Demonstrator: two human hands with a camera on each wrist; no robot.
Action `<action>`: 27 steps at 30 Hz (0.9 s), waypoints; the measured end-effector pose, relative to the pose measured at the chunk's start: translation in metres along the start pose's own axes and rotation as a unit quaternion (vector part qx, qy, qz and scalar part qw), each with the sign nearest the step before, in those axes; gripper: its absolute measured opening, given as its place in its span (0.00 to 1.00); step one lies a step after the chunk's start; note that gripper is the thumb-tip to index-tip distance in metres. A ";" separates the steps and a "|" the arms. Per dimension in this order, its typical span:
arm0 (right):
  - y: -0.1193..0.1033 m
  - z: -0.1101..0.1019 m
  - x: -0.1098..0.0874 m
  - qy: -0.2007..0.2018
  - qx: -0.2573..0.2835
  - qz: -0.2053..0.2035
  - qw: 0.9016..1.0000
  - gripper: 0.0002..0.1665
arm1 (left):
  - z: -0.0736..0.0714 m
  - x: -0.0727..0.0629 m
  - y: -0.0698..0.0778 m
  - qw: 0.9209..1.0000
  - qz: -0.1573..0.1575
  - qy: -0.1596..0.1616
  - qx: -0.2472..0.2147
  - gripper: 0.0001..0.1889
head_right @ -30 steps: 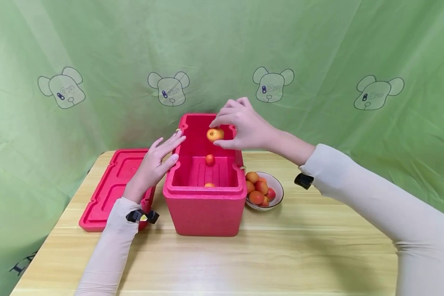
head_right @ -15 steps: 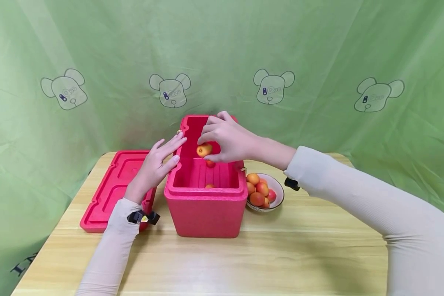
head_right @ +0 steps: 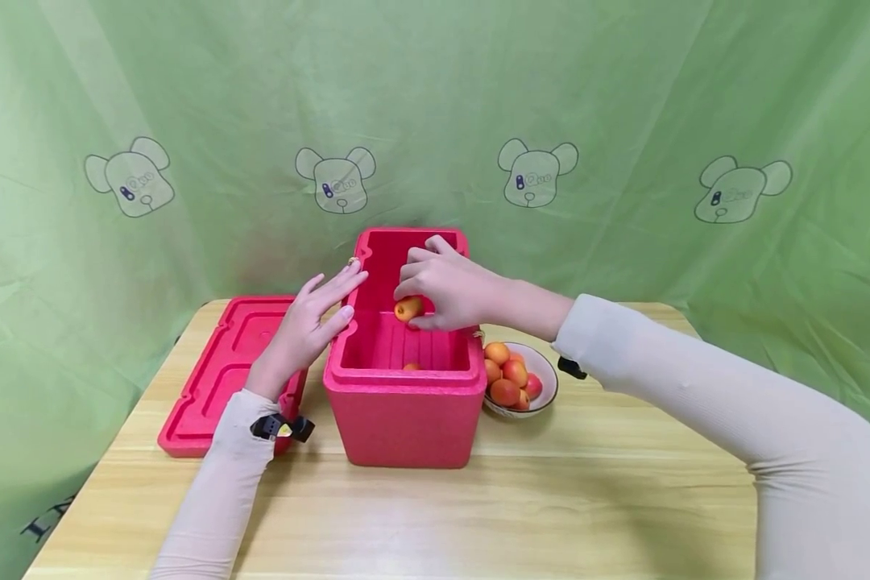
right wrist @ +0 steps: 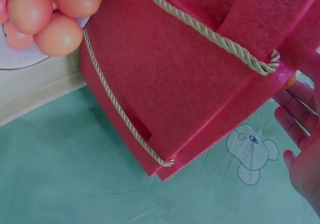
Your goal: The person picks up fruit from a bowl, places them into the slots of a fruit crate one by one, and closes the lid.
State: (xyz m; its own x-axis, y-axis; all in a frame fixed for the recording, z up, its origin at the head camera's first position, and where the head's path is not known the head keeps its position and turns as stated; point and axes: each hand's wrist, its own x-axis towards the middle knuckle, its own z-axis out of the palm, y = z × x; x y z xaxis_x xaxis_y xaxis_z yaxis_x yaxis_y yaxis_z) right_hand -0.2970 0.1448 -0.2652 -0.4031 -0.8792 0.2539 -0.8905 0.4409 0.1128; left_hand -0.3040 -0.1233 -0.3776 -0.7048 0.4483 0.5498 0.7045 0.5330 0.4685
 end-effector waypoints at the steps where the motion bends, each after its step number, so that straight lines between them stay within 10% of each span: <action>1: 0.001 0.001 0.000 -0.001 -0.002 -0.001 1.000 0.22 | 0.000 0.000 0.000 1.000 0.000 0.000 -0.001 0.32; 27: 0.014 0.002 -0.019 0.075 0.037 0.045 0.995 0.24 | 0.000 0.000 0.001 1.000 0.000 0.002 -0.001 0.32</action>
State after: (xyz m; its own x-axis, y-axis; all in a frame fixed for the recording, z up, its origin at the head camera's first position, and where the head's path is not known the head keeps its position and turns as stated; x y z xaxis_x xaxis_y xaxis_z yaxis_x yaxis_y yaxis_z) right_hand -0.3025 0.1670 -0.2703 -0.4509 -0.7969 0.4020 -0.8672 0.4978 0.0142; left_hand -0.3032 -0.1226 -0.3771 -0.7047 0.4454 0.5522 0.7045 0.5317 0.4701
